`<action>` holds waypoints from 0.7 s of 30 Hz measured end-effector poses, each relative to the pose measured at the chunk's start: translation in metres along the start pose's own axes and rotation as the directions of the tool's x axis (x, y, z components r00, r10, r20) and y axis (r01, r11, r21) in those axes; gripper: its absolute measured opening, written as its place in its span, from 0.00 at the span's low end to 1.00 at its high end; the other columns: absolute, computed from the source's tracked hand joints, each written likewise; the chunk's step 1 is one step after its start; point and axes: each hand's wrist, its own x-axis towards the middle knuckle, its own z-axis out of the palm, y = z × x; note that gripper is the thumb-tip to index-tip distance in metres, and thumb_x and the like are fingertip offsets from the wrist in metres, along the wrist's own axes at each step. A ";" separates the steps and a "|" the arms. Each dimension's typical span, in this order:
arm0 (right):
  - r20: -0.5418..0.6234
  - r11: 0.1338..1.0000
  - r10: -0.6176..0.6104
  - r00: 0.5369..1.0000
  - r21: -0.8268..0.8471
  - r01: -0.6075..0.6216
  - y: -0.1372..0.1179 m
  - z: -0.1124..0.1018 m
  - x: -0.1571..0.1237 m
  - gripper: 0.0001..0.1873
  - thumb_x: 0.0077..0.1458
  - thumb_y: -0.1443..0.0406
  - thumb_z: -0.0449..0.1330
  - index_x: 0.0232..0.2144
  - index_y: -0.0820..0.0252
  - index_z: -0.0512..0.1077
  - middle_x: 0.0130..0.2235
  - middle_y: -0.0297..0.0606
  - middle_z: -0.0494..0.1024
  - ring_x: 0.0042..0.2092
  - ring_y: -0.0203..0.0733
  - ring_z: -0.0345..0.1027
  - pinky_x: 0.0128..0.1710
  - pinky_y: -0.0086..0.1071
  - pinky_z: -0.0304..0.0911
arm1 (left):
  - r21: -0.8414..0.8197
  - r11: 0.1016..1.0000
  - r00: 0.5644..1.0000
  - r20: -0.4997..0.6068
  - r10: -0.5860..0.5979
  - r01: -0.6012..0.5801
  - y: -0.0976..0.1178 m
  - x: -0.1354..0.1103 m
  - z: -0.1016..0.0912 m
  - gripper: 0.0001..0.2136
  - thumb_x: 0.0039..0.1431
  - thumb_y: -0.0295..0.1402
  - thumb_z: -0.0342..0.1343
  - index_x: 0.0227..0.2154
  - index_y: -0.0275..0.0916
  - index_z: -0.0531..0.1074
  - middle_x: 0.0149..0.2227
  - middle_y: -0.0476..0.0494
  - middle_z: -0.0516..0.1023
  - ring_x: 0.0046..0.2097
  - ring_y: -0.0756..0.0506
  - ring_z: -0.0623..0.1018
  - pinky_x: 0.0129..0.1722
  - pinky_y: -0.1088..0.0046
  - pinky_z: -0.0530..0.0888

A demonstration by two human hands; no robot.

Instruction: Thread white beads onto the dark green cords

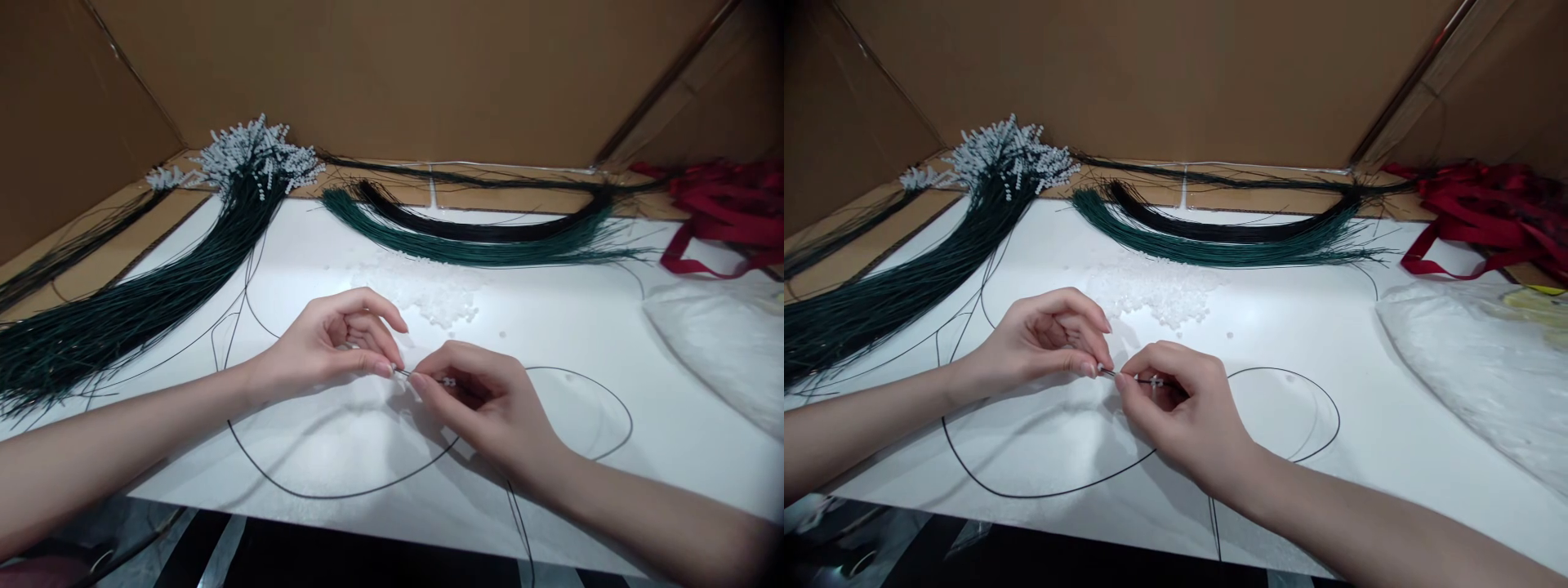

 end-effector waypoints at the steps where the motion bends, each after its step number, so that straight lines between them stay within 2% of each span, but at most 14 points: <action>1: 0.000 1.000 -0.001 1.000 -0.005 0.001 0.000 0.000 0.000 0.07 0.55 0.69 0.61 0.25 0.63 0.75 0.23 0.32 0.70 0.24 0.31 0.57 0.22 0.27 0.52 | 0.005 1.000 1.000 -0.002 0.003 -0.003 0.000 0.000 0.000 0.14 0.55 0.21 0.65 0.42 0.36 0.71 0.34 0.47 0.83 0.35 0.54 0.82 0.37 0.84 0.78; 13: 0.011 0.999 -0.014 1.000 -0.036 0.015 -0.002 -0.002 -0.001 0.08 0.55 0.69 0.60 0.24 0.62 0.75 0.23 0.33 0.70 0.24 0.32 0.57 0.22 0.28 0.52 | 0.055 0.998 1.000 -0.012 0.020 -0.019 0.001 0.000 0.001 0.13 0.55 0.22 0.66 0.42 0.35 0.71 0.33 0.45 0.83 0.34 0.50 0.83 0.35 0.80 0.79; 21: 0.007 0.999 -0.023 1.000 -0.046 0.023 -0.001 -0.001 0.000 0.08 0.55 0.70 0.60 0.24 0.62 0.75 0.23 0.33 0.70 0.24 0.32 0.57 0.22 0.28 0.53 | 0.071 0.997 1.000 -0.003 0.022 -0.022 0.002 0.000 0.001 0.13 0.55 0.22 0.65 0.42 0.35 0.71 0.33 0.45 0.83 0.34 0.51 0.83 0.35 0.82 0.78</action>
